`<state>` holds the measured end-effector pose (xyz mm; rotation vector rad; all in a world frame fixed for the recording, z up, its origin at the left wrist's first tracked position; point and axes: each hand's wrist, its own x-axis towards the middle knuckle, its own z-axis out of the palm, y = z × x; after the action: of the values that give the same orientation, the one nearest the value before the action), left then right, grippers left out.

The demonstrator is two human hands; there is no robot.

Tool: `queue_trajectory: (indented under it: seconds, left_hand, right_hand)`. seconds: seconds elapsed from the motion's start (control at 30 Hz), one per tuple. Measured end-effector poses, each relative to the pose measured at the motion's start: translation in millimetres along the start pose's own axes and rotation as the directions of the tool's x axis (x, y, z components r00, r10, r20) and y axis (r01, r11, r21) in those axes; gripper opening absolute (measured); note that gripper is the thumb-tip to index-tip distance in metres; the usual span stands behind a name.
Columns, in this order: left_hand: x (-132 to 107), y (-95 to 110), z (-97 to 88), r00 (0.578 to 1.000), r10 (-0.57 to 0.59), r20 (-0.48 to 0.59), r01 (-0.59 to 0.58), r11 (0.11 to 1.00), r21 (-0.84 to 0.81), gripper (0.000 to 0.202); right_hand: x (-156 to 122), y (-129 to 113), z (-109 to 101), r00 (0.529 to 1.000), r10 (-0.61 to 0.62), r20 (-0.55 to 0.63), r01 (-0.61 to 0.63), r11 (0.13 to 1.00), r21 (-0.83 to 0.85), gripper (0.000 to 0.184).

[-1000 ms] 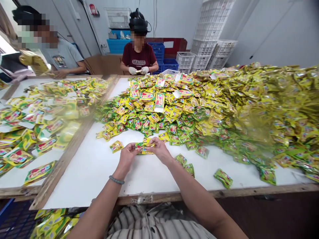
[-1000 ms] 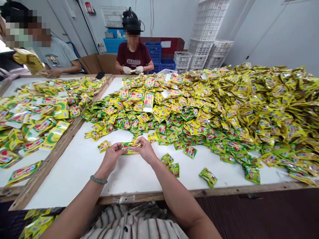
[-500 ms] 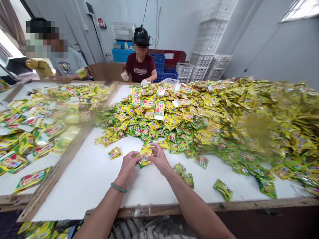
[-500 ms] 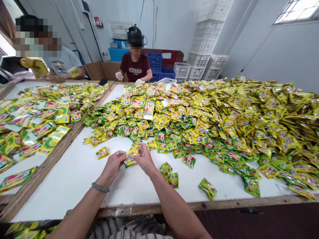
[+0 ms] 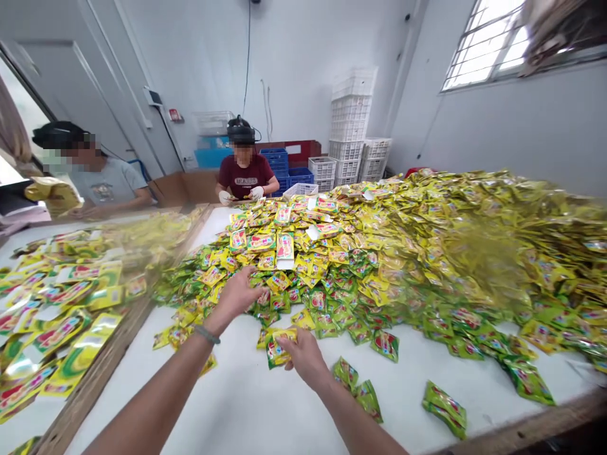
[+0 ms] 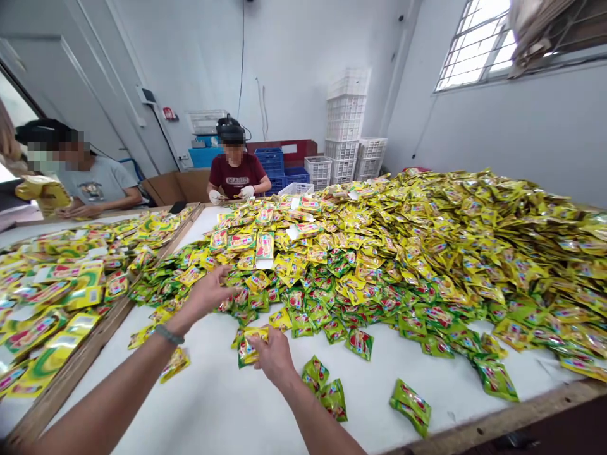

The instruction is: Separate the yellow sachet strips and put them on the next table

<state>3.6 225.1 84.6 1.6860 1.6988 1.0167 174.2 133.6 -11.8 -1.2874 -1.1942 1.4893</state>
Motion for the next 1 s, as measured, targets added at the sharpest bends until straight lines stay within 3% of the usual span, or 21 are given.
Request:
queue_trajectory:
  seconds: [0.1, 0.2, 0.33, 0.4, 0.5, 0.57, 0.67, 0.77, 0.8, 0.87, 0.93, 1.0]
  left_hand:
    - [66.6, 17.6, -16.6, 0.981, 0.180, -0.066, -0.148, 0.928, 0.342, 0.070]
    - [108.4, 20.0, -16.2, 0.977, 0.211, -0.012, -0.187, 0.886, 0.425, 0.082]
    - [114.8, 9.9, 8.3, 0.952, 0.256, 0.166, -0.305, 0.822, 0.480, 0.045]
    - [102.3, 4.9, 19.6, 0.937, 0.282, 0.208, -0.350, 0.798, 0.491, 0.032]
    - [72.8, -2.0, 25.7, 0.924, 0.320, 0.208, -0.382, 0.779, 0.497, 0.048]
    - [48.0, -7.3, 24.1, 0.928, 0.337, 0.156, -0.371, 0.816, 0.443, 0.058]
    - [4.7, -17.7, 20.4, 0.959, 0.278, 0.055, -0.283, 0.937, 0.203, 0.049]
    - [-41.7, -30.3, 20.9, 0.992, 0.069, 0.102, -0.046, 0.975, -0.216, 0.039]
    - [-56.4, -34.3, 22.5, 0.990, -0.008, 0.140, 0.059, 0.928, -0.369, 0.041]
    - [-82.8, -41.1, 27.8, 0.970, -0.147, 0.192, 0.236, 0.748, -0.621, 0.047]
    - [-103.3, -45.5, 36.1, 0.949, -0.258, 0.182, 0.301, 0.562, -0.771, 0.050]
    - [-116.8, -48.0, 45.8, 0.933, -0.325, 0.152, 0.293, 0.443, -0.847, 0.048]
  right_hand:
    - [1.1, 0.0, 0.7, 1.000, -0.020, -0.011, 0.020, 1.000, -0.007, 0.022]
    - [2.8, 1.1, 2.0, 0.999, -0.015, -0.035, 0.015, 1.000, -0.010, 0.020]
    - [2.5, -0.1, 2.7, 1.000, 0.017, -0.006, -0.017, 0.998, 0.057, 0.021]
    - [1.2, -1.0, 3.0, 1.000, 0.023, 0.020, -0.024, 0.997, 0.067, 0.021]
    - [1.0, 0.3, 3.0, 0.999, -0.022, 0.024, 0.022, 1.000, 0.023, 0.018]
    - [3.0, 2.5, 2.0, 0.997, -0.073, -0.006, 0.073, 0.997, -0.011, 0.018]
    - [7.8, 4.6, -1.5, 0.991, -0.123, -0.044, 0.121, 0.992, -0.045, 0.018]
    - [10.5, 2.5, -6.2, 0.990, -0.128, -0.058, 0.127, 0.992, -0.027, 0.020]
    - [10.3, 1.2, -7.5, 0.992, -0.121, -0.046, 0.121, 0.993, -0.007, 0.021]
    - [8.2, -1.4, -8.7, 0.994, -0.102, 0.035, 0.100, 0.992, 0.071, 0.023]
    - [4.8, -2.9, -7.4, 0.982, -0.089, 0.165, 0.063, 0.986, 0.156, 0.027]
    - [1.5, -2.4, -4.2, 0.954, -0.079, 0.290, 0.024, 0.982, 0.188, 0.030]
